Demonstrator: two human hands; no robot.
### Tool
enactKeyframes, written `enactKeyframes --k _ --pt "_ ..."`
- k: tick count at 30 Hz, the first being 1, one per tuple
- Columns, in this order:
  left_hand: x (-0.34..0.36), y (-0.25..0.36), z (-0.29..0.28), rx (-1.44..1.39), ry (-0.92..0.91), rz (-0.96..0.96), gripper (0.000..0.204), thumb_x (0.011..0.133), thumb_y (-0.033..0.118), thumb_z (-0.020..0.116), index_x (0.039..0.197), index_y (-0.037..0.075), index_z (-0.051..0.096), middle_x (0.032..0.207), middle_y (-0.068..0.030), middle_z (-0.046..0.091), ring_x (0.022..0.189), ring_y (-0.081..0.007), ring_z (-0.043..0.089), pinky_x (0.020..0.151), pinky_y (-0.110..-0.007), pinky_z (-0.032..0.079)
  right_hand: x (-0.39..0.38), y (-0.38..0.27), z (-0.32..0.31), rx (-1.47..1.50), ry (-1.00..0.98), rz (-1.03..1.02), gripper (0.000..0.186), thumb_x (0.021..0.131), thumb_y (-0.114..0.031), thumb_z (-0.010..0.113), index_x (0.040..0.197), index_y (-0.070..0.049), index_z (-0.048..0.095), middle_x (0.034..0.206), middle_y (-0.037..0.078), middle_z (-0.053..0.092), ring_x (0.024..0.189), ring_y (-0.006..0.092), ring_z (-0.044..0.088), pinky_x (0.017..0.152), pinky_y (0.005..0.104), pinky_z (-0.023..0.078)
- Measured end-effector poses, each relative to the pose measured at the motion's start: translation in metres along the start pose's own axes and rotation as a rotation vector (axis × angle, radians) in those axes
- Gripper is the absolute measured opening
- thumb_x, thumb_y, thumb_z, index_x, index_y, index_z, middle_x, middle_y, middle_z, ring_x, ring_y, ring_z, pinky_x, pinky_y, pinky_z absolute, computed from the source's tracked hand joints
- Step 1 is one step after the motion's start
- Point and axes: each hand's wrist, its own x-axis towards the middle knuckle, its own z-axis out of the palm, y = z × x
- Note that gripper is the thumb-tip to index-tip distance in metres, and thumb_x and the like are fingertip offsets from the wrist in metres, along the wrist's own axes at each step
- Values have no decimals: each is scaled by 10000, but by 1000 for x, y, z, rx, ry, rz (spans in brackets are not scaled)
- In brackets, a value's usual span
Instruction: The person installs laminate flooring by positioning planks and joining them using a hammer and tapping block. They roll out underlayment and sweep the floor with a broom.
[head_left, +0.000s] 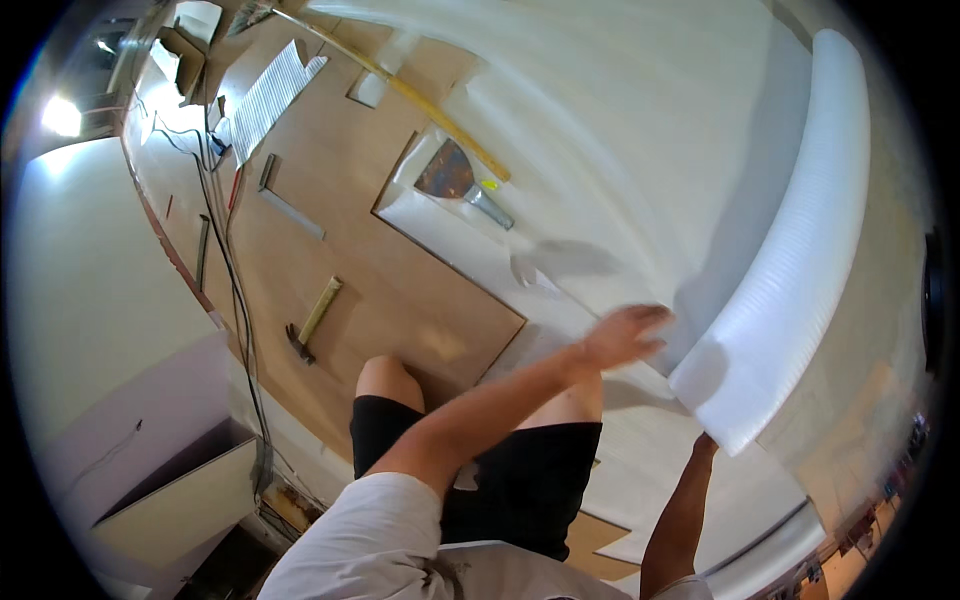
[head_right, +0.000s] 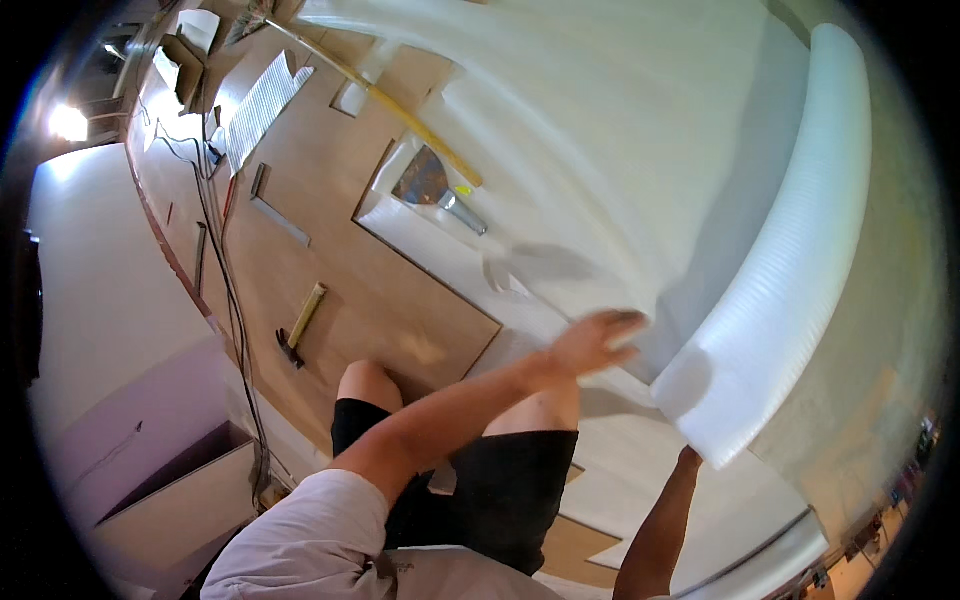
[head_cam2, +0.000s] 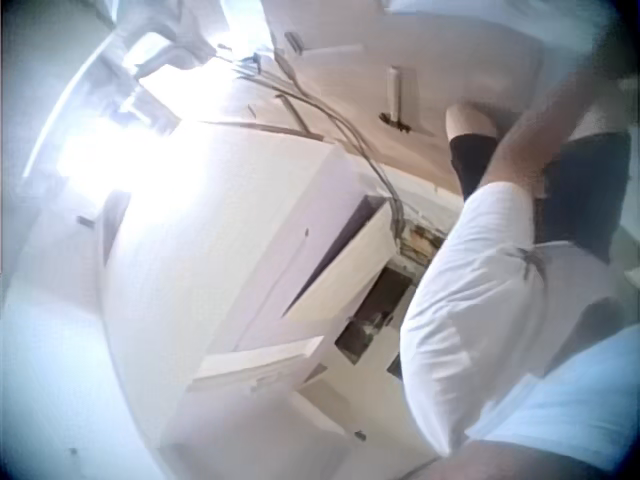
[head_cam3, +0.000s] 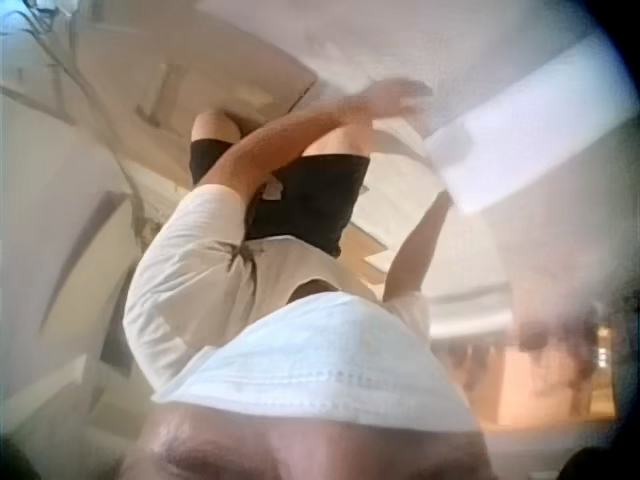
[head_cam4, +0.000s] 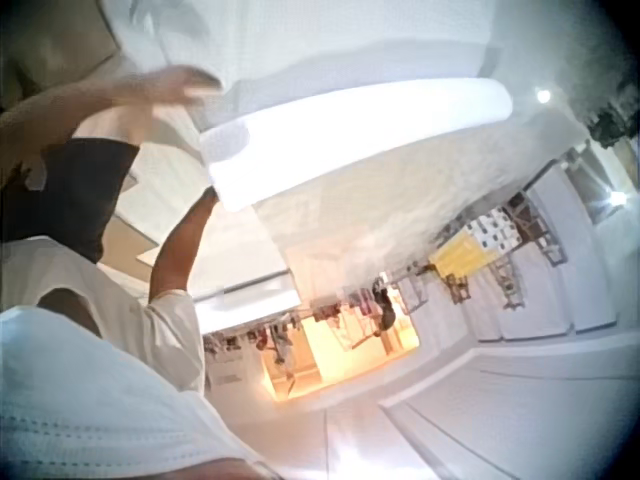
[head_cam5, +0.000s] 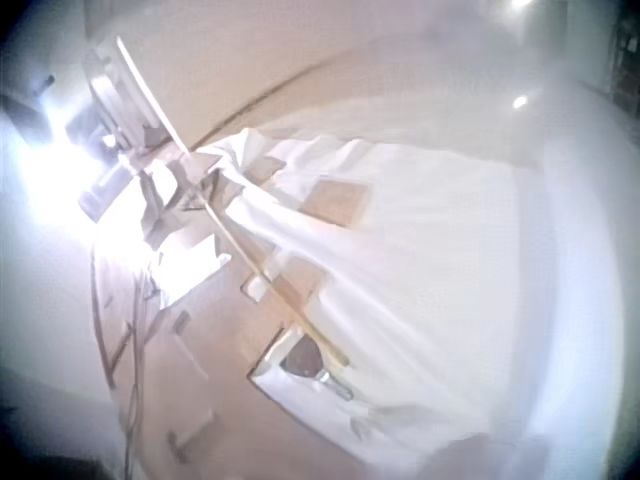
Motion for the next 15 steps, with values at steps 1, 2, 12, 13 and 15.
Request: enactKeyframes --k 1,2,12,13,15 --pt "-8 -18 -36 25 195 -131 447 910 245 681 1317 78 599 1341 -165 595 1238 -351 550 1056 -431 451 2 0 4 18 -2 17 406 954 -234 645 1267 18 589 1248 128 629 1044 246 638 905 399 545" --pt "-12 -43 -74 157 383 -261 364 915 211 678 1239 56 621 1241 -156 628 1158 -353 583 986 -430 487 5 1 7 33 -9 35 406 954 -236 644 1267 17 589 1247 129 629 1041 247 639 900 397 548" --pt "83 -106 -261 480 1009 -1263 835 747 496 824 1257 -37 432 1217 -226 499 1143 -384 544 909 -460 506 32 46 3 343 -194 425 408 956 -251 638 1264 11 586 1234 138 633 1008 247 652 845 378 577" --pt "88 -105 -260 477 999 -1269 775 772 458 806 1248 -27 432 1213 -224 504 1139 -377 551 916 -456 503 26 60 -14 375 -172 548 408 956 -252 638 1264 11 585 1232 139 634 1005 247 653 840 376 580" --pt "102 -97 -256 475 970 -1279 656 823 381 770 1230 -8 433 1206 -219 515 1131 -361 565 931 -448 498 9 81 -39 137 149 832 414 968 -280 608 1264 8 573 1139 149 653 917 242 664 732 327 595"
